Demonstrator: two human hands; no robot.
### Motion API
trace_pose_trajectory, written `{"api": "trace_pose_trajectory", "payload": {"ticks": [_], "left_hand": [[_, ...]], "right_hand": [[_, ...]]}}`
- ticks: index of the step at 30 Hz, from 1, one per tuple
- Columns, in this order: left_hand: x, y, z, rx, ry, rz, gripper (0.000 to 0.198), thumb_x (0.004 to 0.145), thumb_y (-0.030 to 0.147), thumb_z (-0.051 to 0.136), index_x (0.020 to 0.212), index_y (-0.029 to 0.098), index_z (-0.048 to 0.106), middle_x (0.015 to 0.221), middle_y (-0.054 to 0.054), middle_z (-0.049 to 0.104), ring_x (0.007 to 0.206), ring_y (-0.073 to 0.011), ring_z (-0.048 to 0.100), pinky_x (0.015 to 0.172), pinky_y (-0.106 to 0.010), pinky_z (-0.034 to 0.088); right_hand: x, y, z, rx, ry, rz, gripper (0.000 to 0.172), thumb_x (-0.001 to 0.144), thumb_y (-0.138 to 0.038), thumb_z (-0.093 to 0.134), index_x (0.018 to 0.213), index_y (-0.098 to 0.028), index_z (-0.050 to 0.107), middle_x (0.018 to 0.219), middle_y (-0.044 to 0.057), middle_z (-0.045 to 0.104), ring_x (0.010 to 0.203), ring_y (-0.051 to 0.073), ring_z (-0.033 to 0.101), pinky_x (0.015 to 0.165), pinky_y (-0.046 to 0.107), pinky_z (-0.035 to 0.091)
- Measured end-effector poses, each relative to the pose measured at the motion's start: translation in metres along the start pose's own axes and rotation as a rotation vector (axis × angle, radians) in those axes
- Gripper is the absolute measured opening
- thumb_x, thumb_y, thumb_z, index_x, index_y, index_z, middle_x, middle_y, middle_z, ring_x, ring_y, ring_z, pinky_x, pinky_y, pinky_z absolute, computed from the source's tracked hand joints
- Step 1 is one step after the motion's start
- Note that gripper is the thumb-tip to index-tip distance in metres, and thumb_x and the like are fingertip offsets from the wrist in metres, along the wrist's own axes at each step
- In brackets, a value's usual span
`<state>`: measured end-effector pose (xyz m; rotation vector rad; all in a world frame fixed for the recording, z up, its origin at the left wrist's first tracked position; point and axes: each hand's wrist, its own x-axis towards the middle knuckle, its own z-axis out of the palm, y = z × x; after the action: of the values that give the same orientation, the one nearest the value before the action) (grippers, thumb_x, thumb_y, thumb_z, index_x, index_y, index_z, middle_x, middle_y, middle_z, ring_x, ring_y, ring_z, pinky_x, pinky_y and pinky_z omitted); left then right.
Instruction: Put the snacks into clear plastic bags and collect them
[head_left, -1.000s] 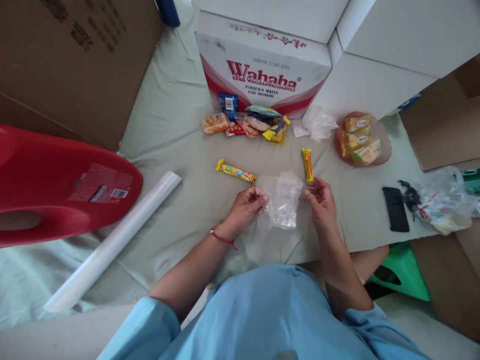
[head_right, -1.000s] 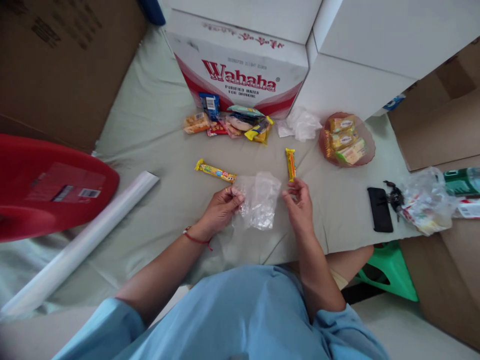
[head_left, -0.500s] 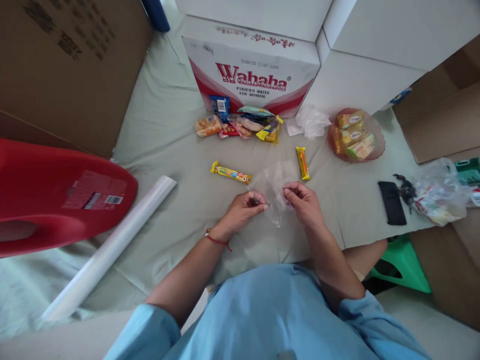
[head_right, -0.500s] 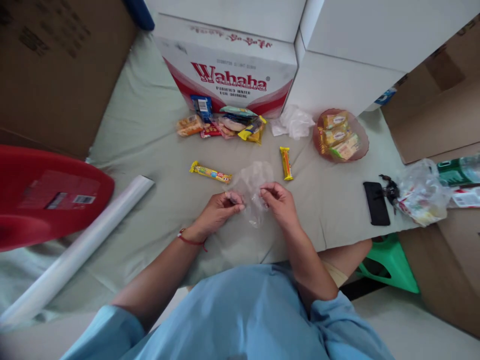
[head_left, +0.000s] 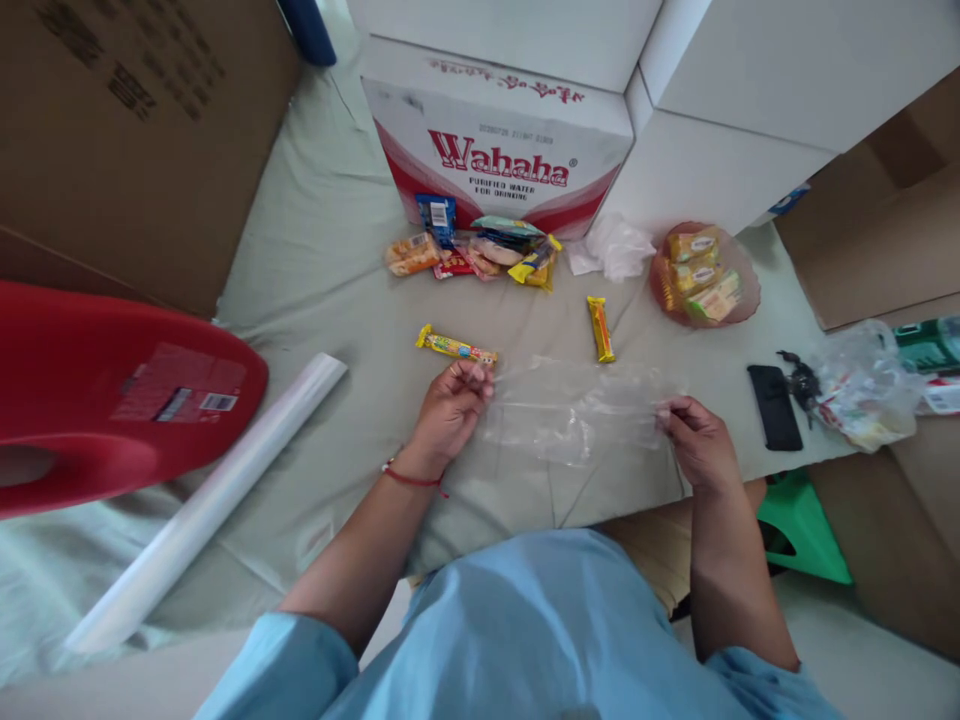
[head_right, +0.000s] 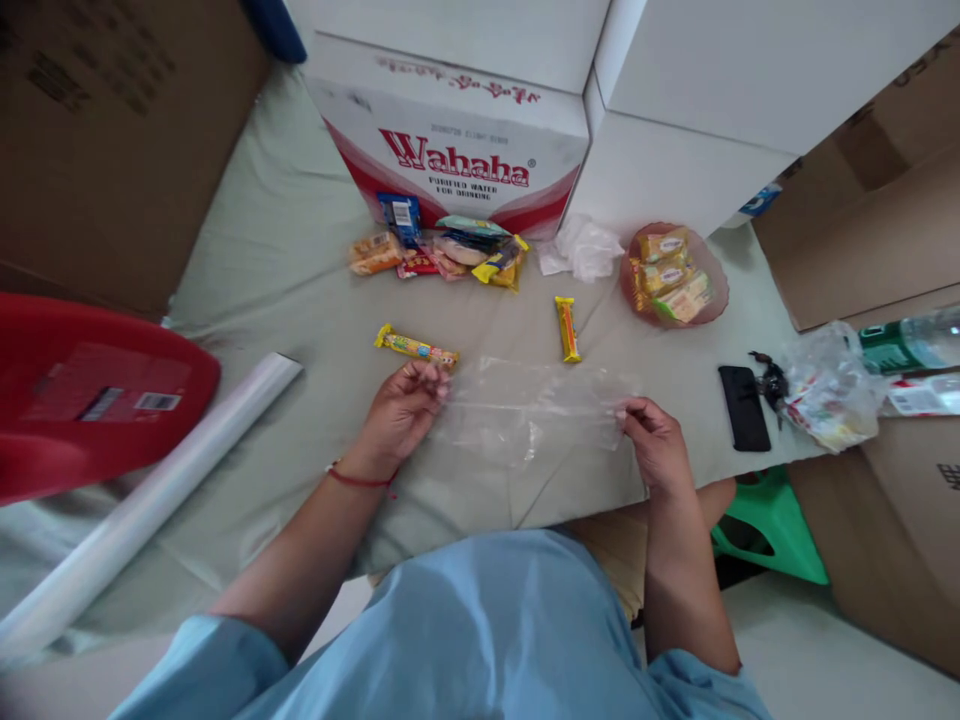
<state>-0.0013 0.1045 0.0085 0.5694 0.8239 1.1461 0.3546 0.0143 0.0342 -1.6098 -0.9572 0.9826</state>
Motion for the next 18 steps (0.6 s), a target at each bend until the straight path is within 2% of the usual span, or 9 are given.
{"api": "trace_pose_trajectory", "payload": {"ticks": [4,6,8,10,11,12,14,16,18], "left_hand": [[-0.002,-0.001,-0.001,0.109,-0.033,0.011,0.031,0.057,0.02,0.071,0.088,0.021,0.072,0.088,-0.003,0.065,0.069,-0.012,0.049,0.061,-0.025,0.04],[-0.002,-0.008,-0.002,0.233,-0.012,0.006,0.027,0.063,0.031,0.077,0.087,0.02,0.072,0.081,-0.001,0.062,0.064,-0.0116,0.045,0.057,-0.025,0.035],[-0.001,-0.016,-0.004,0.361,0.032,0.031,0.029,0.071,0.043,0.081,0.084,0.02,0.069,0.072,0.002,0.056,0.06,-0.0104,0.04,0.056,-0.025,0.031],[0.0,-0.024,-0.006,0.442,0.069,0.081,0.036,0.079,0.054,0.078,0.081,0.021,0.065,0.068,0.004,0.051,0.058,-0.0104,0.038,0.056,-0.025,0.031],[0.0,-0.027,-0.007,0.464,0.076,0.107,0.037,0.082,0.057,0.076,0.082,0.021,0.064,0.068,0.004,0.05,0.059,-0.0107,0.038,0.056,-0.025,0.032],[-0.001,-0.029,-0.007,0.479,0.074,0.127,0.039,0.085,0.059,0.073,0.082,0.021,0.063,0.069,0.004,0.05,0.059,-0.011,0.039,0.056,-0.025,0.033],[-0.003,-0.029,-0.006,0.506,0.054,0.154,0.04,0.088,0.061,0.07,0.083,0.022,0.063,0.069,0.004,0.05,0.06,-0.0116,0.041,0.057,-0.025,0.035],[-0.004,-0.026,-0.004,0.539,0.05,0.194,0.041,0.09,0.062,0.07,0.084,0.022,0.063,0.069,0.004,0.052,0.062,-0.012,0.044,0.059,-0.025,0.037],[-0.005,-0.022,-0.003,0.567,0.086,0.238,0.042,0.09,0.063,0.07,0.084,0.022,0.063,0.068,0.004,0.052,0.062,-0.012,0.044,0.06,-0.025,0.037]], "right_hand": [[0.007,0.002,0.006,-0.12,-0.009,-0.016,0.028,0.077,-0.044,0.08,0.089,-0.02,0.071,0.085,0.002,0.069,0.07,0.014,0.054,0.066,0.029,0.047],[0.011,-0.001,0.011,-0.225,0.029,-0.054,0.03,0.079,-0.045,0.076,0.094,-0.019,0.071,0.088,0.003,0.069,0.073,0.016,0.056,0.068,0.031,0.048],[0.012,-0.009,0.017,-0.374,0.187,-0.167,0.03,0.083,-0.043,0.071,0.102,-0.019,0.071,0.096,0.006,0.068,0.079,0.018,0.058,0.072,0.034,0.051],[0.006,-0.022,0.025,-0.512,0.372,-0.361,0.028,0.089,-0.038,0.065,0.109,-0.02,0.07,0.106,0.009,0.066,0.086,0.02,0.06,0.079,0.038,0.054],[0.002,-0.03,0.031,-0.566,0.391,-0.466,0.028,0.091,-0.035,0.063,0.114,-0.021,0.069,0.112,0.011,0.064,0.09,0.021,0.061,0.083,0.04,0.054],[-0.003,-0.038,0.038,-0.611,0.333,-0.561,0.03,0.092,-0.032,0.062,0.12,-0.022,0.069,0.119,0.012,0.063,0.093,0.022,0.062,0.087,0.042,0.055],[-0.013,-0.051,0.053,-0.696,0.026,-0.676,0.036,0.093,-0.029,0.061,0.129,-0.026,0.067,0.132,0.014,0.06,0.095,0.023,0.063,0.092,0.044,0.055],[-0.02,-0.056,0.067,-0.791,-0.322,-0.692,0.036,0.095,-0.025,0.059,0.129,-0.028,0.069,0.14,0.013,0.06,0.094,0.022,0.065,0.088,0.042,0.056],[-0.026,-0.052,0.074,-0.884,-0.469,-0.669,0.031,0.097,-0.022,0.053,0.12,-0.028,0.074,0.131,0.011,0.068,0.092,0.022,0.067,0.078,0.037,0.055]]}}
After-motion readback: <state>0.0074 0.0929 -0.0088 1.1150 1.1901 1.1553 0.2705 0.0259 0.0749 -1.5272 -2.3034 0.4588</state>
